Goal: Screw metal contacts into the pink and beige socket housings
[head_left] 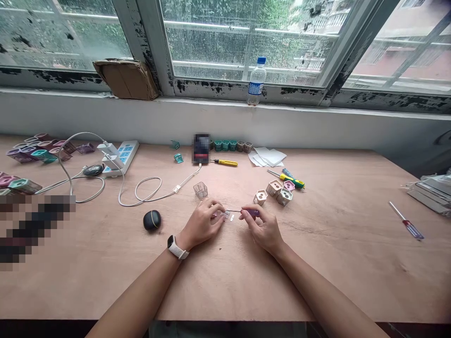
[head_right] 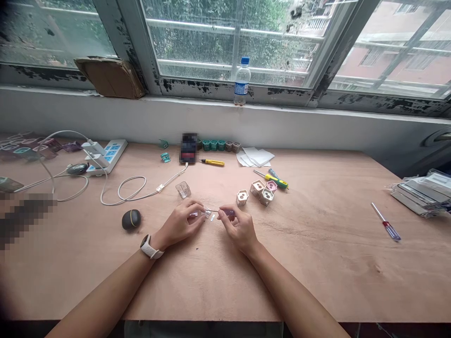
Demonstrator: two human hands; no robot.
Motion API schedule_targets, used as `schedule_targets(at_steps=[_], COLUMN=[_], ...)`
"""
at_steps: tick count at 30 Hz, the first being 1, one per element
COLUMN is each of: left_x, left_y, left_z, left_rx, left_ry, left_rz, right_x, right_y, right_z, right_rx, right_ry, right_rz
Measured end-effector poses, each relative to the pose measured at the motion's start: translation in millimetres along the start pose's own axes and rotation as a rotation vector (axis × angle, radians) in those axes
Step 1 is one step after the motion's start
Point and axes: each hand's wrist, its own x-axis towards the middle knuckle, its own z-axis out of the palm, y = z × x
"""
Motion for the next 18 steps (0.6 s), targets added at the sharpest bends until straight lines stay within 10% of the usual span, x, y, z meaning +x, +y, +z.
schedule_targets(at_steps=[18], left_x=[-1.0], left_y=[-3.8], left_z=[1.9], left_rx=[0.07], left_ry=[-0.024], left_rz=[0.058], right_x=[1.8], right_y=[-5.8], right_z=[-0.4], right_rx=[0.039], right_ry=[0.048], right_rz=[0.034])
